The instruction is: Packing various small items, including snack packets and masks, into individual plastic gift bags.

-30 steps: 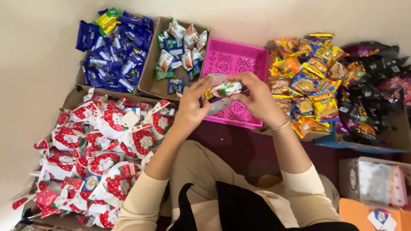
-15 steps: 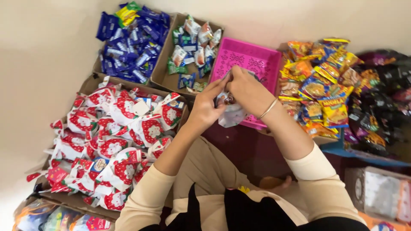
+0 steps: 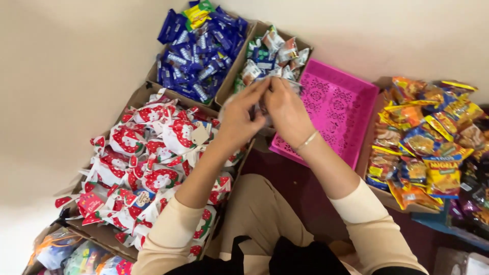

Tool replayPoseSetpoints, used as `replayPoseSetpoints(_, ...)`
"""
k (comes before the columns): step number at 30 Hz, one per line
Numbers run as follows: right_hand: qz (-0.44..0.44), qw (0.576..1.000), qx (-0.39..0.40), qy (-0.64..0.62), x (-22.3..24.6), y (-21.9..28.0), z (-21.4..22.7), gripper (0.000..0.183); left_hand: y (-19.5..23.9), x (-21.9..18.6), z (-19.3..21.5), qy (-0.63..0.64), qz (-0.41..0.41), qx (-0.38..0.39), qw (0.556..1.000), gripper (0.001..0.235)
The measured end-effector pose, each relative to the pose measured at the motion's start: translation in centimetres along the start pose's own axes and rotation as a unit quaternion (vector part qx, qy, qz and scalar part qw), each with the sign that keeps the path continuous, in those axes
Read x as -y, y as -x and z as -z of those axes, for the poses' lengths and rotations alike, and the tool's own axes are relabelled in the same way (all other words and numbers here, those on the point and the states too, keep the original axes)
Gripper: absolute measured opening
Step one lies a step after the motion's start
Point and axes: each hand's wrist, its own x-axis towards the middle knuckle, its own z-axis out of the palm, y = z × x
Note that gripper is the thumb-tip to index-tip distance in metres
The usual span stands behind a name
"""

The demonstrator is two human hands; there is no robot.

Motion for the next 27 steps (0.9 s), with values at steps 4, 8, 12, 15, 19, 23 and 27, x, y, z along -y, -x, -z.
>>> replayPoseSetpoints(4, 0.003, 0.921, -0.030, -0.388, 0.7, -4.5, -1.4, 0.020, -2.8, 3.2, 4.5, -0.013, -0.018, -0.047, 0.999, 0.063)
replayPoseSetpoints(8, -0.104, 0.864, -0.248, -0.426, 1.2, -8.1, -2.9, 0.020, -5.0, 5.9, 11.2, -0.040, 0.088, -0.104, 0.990, 0.045)
replayPoseSetpoints(12, -0.147, 0.890, -0.235, -0.362, 1.6, -8.8, -13.7, 0.038, -6.7, 4.0, 15.7, 0.069, 0.224, -0.190, 0.953, 0.072)
replayPoseSetpoints(15, -0.049, 0.973, 0.005, -0.227, 5.2, -10.1, -20.6, 0.036, -5.5, 7.7, 18.0, 0.009, 0.074, -0.193, 0.978, 0.066)
replayPoseSetpoints(19, 0.006, 0.957, 0.274, -0.093, 8.4, -13.1, -28.5, 0.052, -5.4, 6.7, 19.2, 0.005, 0.103, -0.193, 0.976, 0.059)
replayPoseSetpoints(23, 0.002, 0.959, 0.280, -0.040, 8.4, -14.4, -33.0, 0.061, -5.3, 7.7, 20.0, -0.030, 0.112, -0.172, 0.978, 0.058)
replayPoseSetpoints(27, -0.022, 0.976, 0.165, -0.139, 5.7, -13.1, -32.7, 0.077, -5.3, 9.2, 19.8, -0.006, 0.103, -0.148, 0.984, 0.061)
